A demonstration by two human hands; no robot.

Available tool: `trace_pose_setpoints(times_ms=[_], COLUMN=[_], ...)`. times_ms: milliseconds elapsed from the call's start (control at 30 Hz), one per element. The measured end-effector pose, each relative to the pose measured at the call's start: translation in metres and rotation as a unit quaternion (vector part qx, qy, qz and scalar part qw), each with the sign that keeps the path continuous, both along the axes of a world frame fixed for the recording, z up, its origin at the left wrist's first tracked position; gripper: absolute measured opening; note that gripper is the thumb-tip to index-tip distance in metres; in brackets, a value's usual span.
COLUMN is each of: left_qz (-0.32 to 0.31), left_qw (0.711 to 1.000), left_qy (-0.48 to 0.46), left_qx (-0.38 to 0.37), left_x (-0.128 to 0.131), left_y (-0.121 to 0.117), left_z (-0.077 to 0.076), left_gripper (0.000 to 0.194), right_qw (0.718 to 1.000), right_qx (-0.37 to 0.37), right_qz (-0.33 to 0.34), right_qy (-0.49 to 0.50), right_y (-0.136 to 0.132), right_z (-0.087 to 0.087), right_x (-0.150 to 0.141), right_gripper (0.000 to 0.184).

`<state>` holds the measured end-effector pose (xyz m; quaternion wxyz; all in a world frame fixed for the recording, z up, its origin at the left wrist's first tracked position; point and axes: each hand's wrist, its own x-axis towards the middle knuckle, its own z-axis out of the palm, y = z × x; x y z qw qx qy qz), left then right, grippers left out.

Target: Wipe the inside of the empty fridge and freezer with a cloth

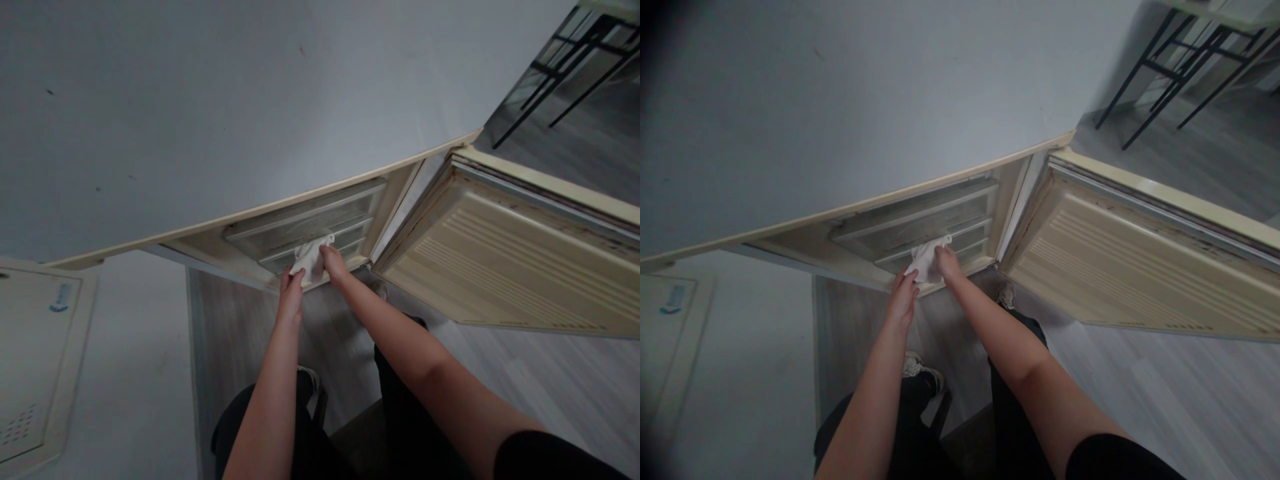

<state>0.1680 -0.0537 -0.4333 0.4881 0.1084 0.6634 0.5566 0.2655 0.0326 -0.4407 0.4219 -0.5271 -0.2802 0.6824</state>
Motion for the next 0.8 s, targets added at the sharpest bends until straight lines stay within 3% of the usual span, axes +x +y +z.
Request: trace_pose_setpoints(times_ms=[133, 200, 367, 433, 500, 567, 600, 667, 733, 767, 800], left_qz=[-0.036, -0.073, -0.096, -0.087, -0.08, -0.087, -0.112, -0.228, -0.364, -0.4, -0.405], left_qw=[0.999, 0.997, 0.988, 0.975, 0.955, 0.938, 0.925, 0.881, 0.82, 0.803, 0.807], left_qy=[-0.003, -0.004, 0.118, 0.204, 0.283, 0.335, 0.361, 0.413, 0.439, 0.439, 0.428], left_qx=[0.027, 0.034, 0.029, 0.025, 0.025, 0.031, 0.035, 0.043, 0.046, 0.045, 0.044], left_x=[0.002, 0.003, -0.007, -0.015, -0.021, -0.023, -0.022, -0.018, -0.014, -0.013, -0.013], left_y=[0.003, 0.003, -0.004, -0.008, -0.012, -0.015, -0.017, -0.02, -0.024, -0.027, -0.029], left_z=[0.01, 0.014, 0.02, 0.024, 0.03, 0.036, 0.039, 0.043, 0.045, 0.045, 0.046], left_gripper=[0.044, 0.051, 0.04, 0.037, 0.034, 0.024, 0.021, 0.026, 0.029, 0.028, 0.026], right_qw=[0.994, 0.993, 0.978, 0.946, 0.897, 0.857, 0.851, 0.869, 0.903, 0.922, 0.938], right_qx=[-0.064, -0.05, 0.01, 0.015, 0.029, 0.068, 0.09, 0.099, 0.028, -0.022, -0.062], right_qz=[0.053, 0.08, 0.188, 0.25, 0.296, 0.299, 0.293, 0.312, 0.366, 0.365, 0.339], right_qy=[0.07, 0.071, -0.091, -0.204, -0.328, -0.414, -0.426, -0.372, -0.223, -0.128, -0.038], right_y=[-0.024, -0.035, -0.039, -0.034, -0.031, -0.034, -0.038, -0.049, -0.06, -0.065, -0.069], right_z=[0.019, 0.026, 0.033, 0.033, 0.031, 0.029, 0.026, 0.019, 0.009, 0.002, -0.005], right_x=[0.017, 0.028, 0.052, 0.057, 0.061, 0.06, 0.057, 0.046, 0.028, 0.018, 0.007], right_gripper=[0.01, 0.008, 0.013, 0.02, 0.022, 0.014, 0.013, 0.021, 0.022, 0.021, 0.018])
